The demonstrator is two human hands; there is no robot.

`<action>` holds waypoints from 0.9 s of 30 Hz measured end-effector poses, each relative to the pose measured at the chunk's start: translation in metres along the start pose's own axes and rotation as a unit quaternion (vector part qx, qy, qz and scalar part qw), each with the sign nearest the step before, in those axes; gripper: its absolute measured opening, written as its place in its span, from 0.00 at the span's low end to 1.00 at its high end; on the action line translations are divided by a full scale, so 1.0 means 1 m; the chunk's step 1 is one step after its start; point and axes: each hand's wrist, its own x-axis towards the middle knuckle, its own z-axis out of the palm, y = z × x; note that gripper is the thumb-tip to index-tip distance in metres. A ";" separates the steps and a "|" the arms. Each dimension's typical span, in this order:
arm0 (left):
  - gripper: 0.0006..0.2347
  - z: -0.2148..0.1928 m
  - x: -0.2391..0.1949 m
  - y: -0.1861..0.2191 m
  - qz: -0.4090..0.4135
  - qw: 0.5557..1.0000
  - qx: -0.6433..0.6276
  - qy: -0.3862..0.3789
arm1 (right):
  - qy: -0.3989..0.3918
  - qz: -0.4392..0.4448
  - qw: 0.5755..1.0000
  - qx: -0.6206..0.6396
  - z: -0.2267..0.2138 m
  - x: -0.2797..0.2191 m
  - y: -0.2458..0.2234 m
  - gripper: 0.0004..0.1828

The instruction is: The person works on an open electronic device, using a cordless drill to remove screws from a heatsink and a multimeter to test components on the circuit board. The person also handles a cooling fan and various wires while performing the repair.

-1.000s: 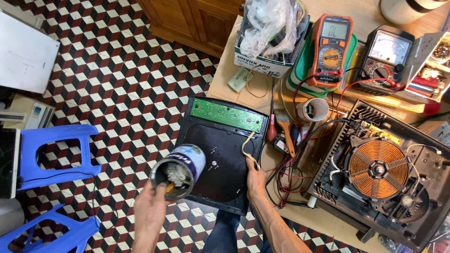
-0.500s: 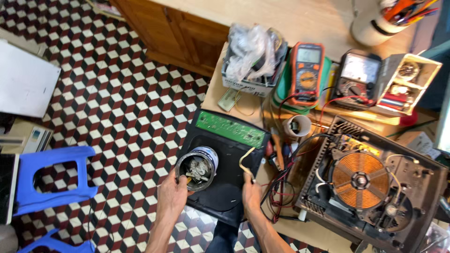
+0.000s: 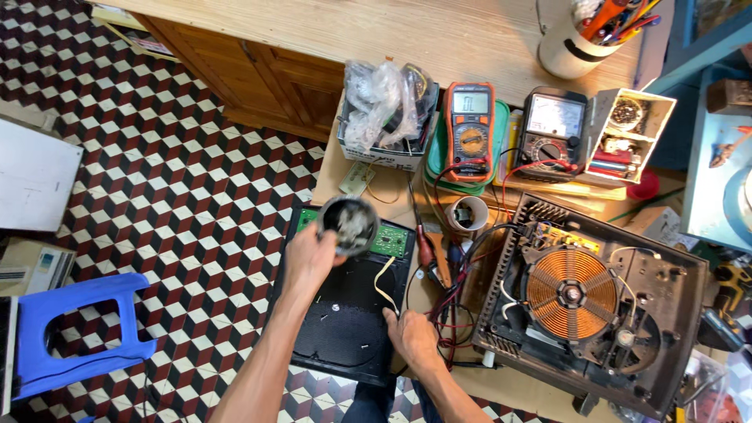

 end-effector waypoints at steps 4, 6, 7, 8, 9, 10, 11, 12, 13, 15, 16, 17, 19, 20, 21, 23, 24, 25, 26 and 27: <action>0.13 0.051 0.058 0.023 0.033 0.990 -0.137 -0.028 | 0.032 -0.048 0.997 0.045 -0.033 -0.041 -0.003 0.26; 0.13 0.074 0.085 0.030 0.034 0.998 -0.049 -0.036 | 0.042 -0.038 0.995 0.078 -0.041 -0.055 0.005 0.24; 0.13 0.084 0.095 0.030 0.037 0.998 -0.034 -0.030 | 0.044 -0.021 0.995 0.084 -0.044 -0.059 0.014 0.24; 0.14 0.095 0.103 0.030 0.041 0.999 -0.019 -0.025 | 0.047 -0.003 0.995 0.090 -0.045 -0.063 0.025 0.24; 0.14 0.106 0.108 0.029 0.044 0.999 -0.005 -0.020 | 0.056 -0.004 0.993 0.101 -0.046 -0.067 0.038 0.24; 0.14 0.116 0.111 0.029 0.047 0.999 -0.020 -0.008 | 0.065 -0.006 0.992 0.112 -0.046 -0.067 0.050 0.25; 0.14 0.127 0.112 0.029 0.050 0.998 -0.035 0.005 | 0.074 -0.009 0.990 0.124 -0.044 -0.067 0.062 0.25; 0.14 0.135 0.112 0.029 0.052 0.997 -0.051 0.018 | 0.042 0.025 0.993 0.110 -0.042 -0.065 0.073 0.25; 0.14 0.143 0.111 0.029 0.030 0.996 -0.082 0.014 | 0.009 0.059 0.994 0.097 -0.038 -0.062 0.083 0.25; 0.14 0.152 0.107 0.027 -0.014 0.989 -0.146 0.009 | -0.024 0.100 0.990 0.092 -0.032 -0.056 0.101 0.25; 0.14 0.151 0.106 0.024 0.019 0.995 -0.097 0.035 | -0.027 0.106 0.989 0.104 -0.028 -0.051 0.107 0.26; 0.14 0.148 0.104 0.021 0.051 0.996 -0.047 0.062 | -0.030 0.113 0.986 0.115 -0.024 -0.047 0.113 0.26; 0.14 0.139 0.103 0.015 0.077 0.993 -0.018 0.088 | -0.026 0.128 0.983 0.127 -0.017 -0.041 0.124 0.27; 0.14 0.133 0.101 0.009 0.070 0.993 -0.038 0.086 | -0.024 0.140 0.981 0.133 -0.012 -0.042 0.131 0.28; 0.15 0.129 0.098 0.005 0.063 0.993 -0.058 0.084 | -0.019 0.138 0.982 0.123 -0.007 -0.042 0.137 0.28; 0.15 0.122 0.094 0.004 0.049 0.997 -0.026 0.061 | -0.008 0.133 0.985 0.105 0.006 -0.041 0.147 0.30; 0.15 0.117 0.094 0.007 0.043 0.998 -0.012 0.053 | -0.019 0.144 0.982 0.118 0.011 -0.039 0.151 0.30; 0.15 0.114 0.092 0.010 0.107 0.991 -0.026 0.072 | -0.030 0.156 0.979 0.131 0.018 -0.037 0.154 0.29; 0.15 0.112 0.090 0.013 0.170 0.980 -0.040 0.089 | -0.041 0.168 0.974 0.144 0.025 -0.036 0.158 0.29; 0.15 0.108 0.091 0.015 0.233 0.965 -0.054 0.106 | -0.030 0.091 0.989 0.114 0.032 -0.034 0.161 0.27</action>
